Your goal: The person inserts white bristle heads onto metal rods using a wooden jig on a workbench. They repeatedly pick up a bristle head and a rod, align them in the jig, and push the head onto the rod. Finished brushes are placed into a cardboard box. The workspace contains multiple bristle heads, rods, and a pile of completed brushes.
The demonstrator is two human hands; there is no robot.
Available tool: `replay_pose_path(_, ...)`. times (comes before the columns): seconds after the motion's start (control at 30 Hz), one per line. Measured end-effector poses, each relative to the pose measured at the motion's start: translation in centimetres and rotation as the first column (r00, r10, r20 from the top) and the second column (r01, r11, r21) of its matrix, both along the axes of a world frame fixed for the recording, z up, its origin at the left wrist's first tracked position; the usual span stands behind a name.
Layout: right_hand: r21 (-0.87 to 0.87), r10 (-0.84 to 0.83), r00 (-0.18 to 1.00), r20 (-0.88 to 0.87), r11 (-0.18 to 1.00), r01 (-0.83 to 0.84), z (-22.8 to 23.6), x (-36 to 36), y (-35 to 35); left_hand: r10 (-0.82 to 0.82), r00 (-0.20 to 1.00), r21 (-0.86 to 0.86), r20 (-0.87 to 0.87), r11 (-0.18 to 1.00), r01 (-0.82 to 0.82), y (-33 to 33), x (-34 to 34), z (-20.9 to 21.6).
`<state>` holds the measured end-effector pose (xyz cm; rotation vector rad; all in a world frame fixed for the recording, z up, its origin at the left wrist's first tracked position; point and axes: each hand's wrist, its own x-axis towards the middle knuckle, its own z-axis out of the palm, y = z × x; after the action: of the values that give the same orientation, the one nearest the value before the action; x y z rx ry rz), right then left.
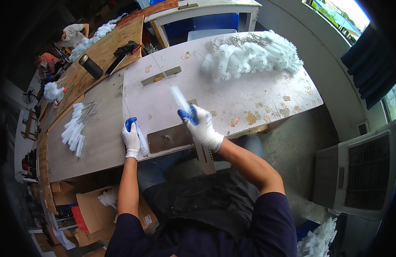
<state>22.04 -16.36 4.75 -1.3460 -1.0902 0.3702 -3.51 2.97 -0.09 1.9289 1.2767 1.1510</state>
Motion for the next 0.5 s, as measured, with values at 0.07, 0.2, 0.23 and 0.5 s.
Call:
replay_pose_path(0.07,0.046,-0.027,0.996,-0.084,0.998,0.031,3.2,3.8,-1.4,0.029,0.992,-0.08,0.125,0.997,-0.019,0.6,-0.8,-0.8)
replay_pose_path(0.2,0.051,-0.119,0.933,-0.339,0.988,0.145,6.9,14.1,0.4,0.014,0.998,-0.024,0.066,1.0,-0.012,0.0,-0.4,-0.3)
replay_pose_path(0.23,0.0,-0.144,0.9,-0.412,0.987,0.158,7.0,17.6,1.0,0.013,0.998,-0.013,0.065,1.0,-0.012,0.1,-0.2,-0.4)
replay_pose_path(0.5,-0.068,-0.282,0.685,-0.672,0.944,0.322,5.2,18.8,-1.8,-0.005,0.997,-0.023,0.083,1.0,0.007,0.1,-0.3,-0.5)
